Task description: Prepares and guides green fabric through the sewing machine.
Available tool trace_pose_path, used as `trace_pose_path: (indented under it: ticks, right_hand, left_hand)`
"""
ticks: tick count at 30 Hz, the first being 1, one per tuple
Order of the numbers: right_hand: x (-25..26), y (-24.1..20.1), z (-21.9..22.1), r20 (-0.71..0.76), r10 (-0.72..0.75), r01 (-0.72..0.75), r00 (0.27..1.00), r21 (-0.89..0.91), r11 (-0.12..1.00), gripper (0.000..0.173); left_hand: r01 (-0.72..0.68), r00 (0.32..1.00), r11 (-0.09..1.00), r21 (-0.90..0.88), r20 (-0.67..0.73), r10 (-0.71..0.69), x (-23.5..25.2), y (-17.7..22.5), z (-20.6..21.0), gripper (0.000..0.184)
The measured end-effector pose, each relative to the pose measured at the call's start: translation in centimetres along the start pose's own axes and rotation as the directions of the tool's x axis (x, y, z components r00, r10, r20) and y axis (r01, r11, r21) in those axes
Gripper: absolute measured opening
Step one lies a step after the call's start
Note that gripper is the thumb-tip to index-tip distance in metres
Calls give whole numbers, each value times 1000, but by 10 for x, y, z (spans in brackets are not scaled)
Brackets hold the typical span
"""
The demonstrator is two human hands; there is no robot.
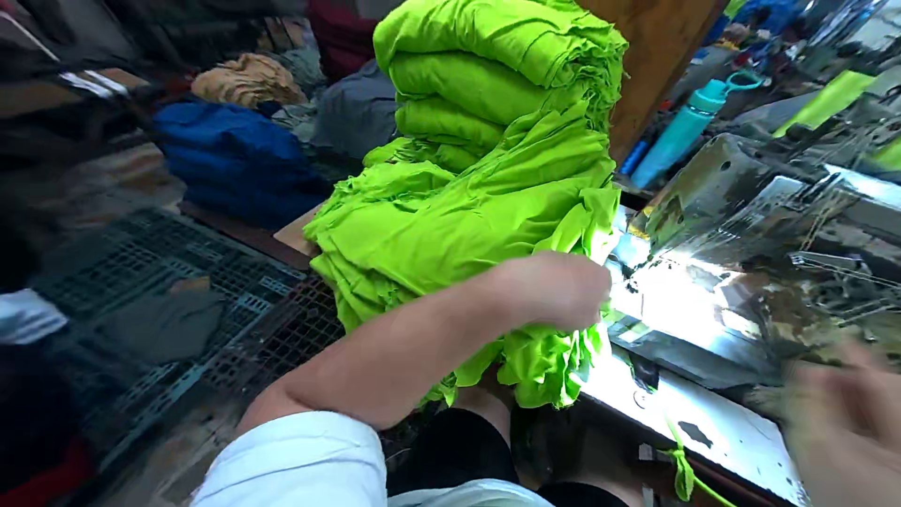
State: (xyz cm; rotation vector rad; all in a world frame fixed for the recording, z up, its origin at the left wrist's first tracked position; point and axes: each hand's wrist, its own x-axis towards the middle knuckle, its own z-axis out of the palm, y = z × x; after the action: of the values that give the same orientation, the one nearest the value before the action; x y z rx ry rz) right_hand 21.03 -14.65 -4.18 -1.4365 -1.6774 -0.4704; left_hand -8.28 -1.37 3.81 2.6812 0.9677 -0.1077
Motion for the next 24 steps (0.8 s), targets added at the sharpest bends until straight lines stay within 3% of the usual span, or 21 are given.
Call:
trace_pose_path:
  ticks: [2, 4, 6, 9, 11, 12, 13, 14, 15, 16, 17, 18, 20, 24]
  right_hand:
    - [2, -47, 70, 146, -75, 90, 986, -98, 991, 31]
    - [8, -59, 116, 236, -112, 140, 965, -103, 985, 30]
    - [20, -61, 131, 328, -68, 100, 942, -79, 992, 28]
    - [35, -60, 127, 315, -28, 20, 949, 28, 999, 31]
    - [33, -67, 122, 235, -108, 55, 966, 223, 973, 34]
    - [28, -76, 123, 224, -169, 84, 960, 342, 936, 35]
    - [18, -87, 128, 243, -237, 113, 941, 433, 894, 37]
    - [6, -98, 137, 293, -298, 135, 908, 468, 873, 41]
    - [-8, -108, 149, 357, -334, 151, 873, 452, 879, 45]
    - [-22, -114, 164, 407, -346, 169, 845, 410, 896, 49]
    - [-35, -116, 178, 441, -343, 168, 829, 389, 906, 52]
    - [-43, -115, 187, 457, -327, 153, 827, 377, 913, 53]
    - [-42, -115, 188, 498, -290, 93, 817, 382, 919, 53]
    - [-50, -107, 200, 384, -326, 162, 864, 401, 902, 53]
  left_hand:
    - [-1, 1000, 1000, -2, 5, 1, -13, 17, 12, 25]
    - [-25, 1000, 999, -35, 4, 25, -19, 23, 23, 23]
    - [-141, 990, 986, -88, -2, 141, -26, 15, 39, 18]
    - [-417, 906, 861, -292, -64, 417, -48, -11, 64, 26]
    - [-481, 876, 747, -459, -263, 403, -68, -47, 57, 31]
    - [-506, 848, 739, -444, -414, 331, -73, -75, 50, 27]
    - [-479, 797, 811, -335, -553, 243, -72, -112, 44, 23]
    - [-339, 760, 924, -176, -630, 158, -72, -154, 39, 22]
    - [-114, 790, 991, -75, -612, 45, -77, -187, 28, 23]
    - [119, 854, 992, -46, -505, -125, -82, -208, 15, 27]
    - [317, 879, 947, -39, -363, -309, -84, -219, 2, 34]
    - [426, 873, 905, -17, -256, -416, -84, -229, -5, 32]
    - [433, 888, 901, 26, -184, -422, -85, -245, -10, 15]
    - [308, 929, 951, -33, -205, -308, -100, -218, -25, 14]
